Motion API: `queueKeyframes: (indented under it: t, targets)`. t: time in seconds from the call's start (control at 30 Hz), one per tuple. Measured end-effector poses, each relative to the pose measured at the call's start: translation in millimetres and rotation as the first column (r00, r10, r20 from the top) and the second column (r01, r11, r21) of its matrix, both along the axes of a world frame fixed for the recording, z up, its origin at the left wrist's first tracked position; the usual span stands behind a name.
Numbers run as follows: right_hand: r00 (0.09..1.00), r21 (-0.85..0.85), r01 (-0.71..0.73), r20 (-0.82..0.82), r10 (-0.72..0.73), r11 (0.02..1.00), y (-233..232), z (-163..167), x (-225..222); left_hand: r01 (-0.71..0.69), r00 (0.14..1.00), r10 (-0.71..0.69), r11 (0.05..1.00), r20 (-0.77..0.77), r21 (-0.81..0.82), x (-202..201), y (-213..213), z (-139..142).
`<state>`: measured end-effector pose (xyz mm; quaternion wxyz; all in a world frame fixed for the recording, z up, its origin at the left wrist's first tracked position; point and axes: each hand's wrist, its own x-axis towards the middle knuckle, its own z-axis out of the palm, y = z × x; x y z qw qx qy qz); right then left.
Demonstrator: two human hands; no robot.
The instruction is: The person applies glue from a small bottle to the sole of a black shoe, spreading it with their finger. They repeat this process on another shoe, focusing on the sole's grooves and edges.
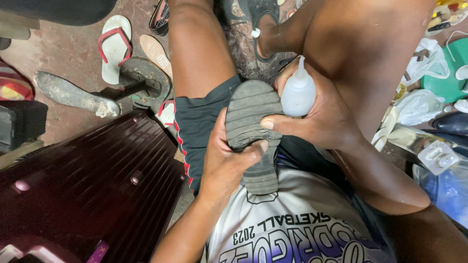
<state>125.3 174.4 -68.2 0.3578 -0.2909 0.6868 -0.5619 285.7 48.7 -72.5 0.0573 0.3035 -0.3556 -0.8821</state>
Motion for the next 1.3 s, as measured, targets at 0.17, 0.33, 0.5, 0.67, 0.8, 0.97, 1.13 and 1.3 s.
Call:
queueKeyframes:
  t: [0.17,0.33,0.5,0.67,0.8,0.97,1.13,1.3]
  targets:
    - [0.999,0.015,0.01,-0.042,-0.009,1.0,-1,2,2,0.007,1.0,-0.006,0.999,-0.021,0.047,-4,-4,-1]
    - [0.998,0.016,0.007,-0.063,-0.006,1.0,-2,4,1,-0.015,1.0,0.015,0.999,-0.009,0.03,-6,-2,3]
    - [0.998,0.011,-0.005,-0.059,0.006,1.0,-2,6,2,-0.023,1.0,0.023,1.0,0.012,-0.003,-4,1,3]
    - [1.0,0.028,0.001,-0.023,0.0,1.0,-1,5,2,-0.019,1.0,0.019,1.0,0.011,-0.006,-2,1,0]
    - [1.0,-0.013,0.005,-0.024,-0.005,1.0,-1,1,1,0.021,0.999,-0.021,1.0,-0.04,0.019,0,-3,-2]
    - [1.0,-0.035,0.018,0.011,-0.018,0.999,0,-2,3,-0.002,0.999,0.007,0.996,-0.052,0.087,-1,-5,-4]
    - [1.0,-0.017,0.003,-0.017,-0.003,1.0,0,-3,1,-0.058,0.998,0.057,0.996,0.014,0.073,-5,2,-6]
    - [1.0,-0.017,-0.004,-0.023,0.004,1.0,0,-3,3,-0.041,0.999,0.041,0.999,0.007,-0.019,-3,2,-7]
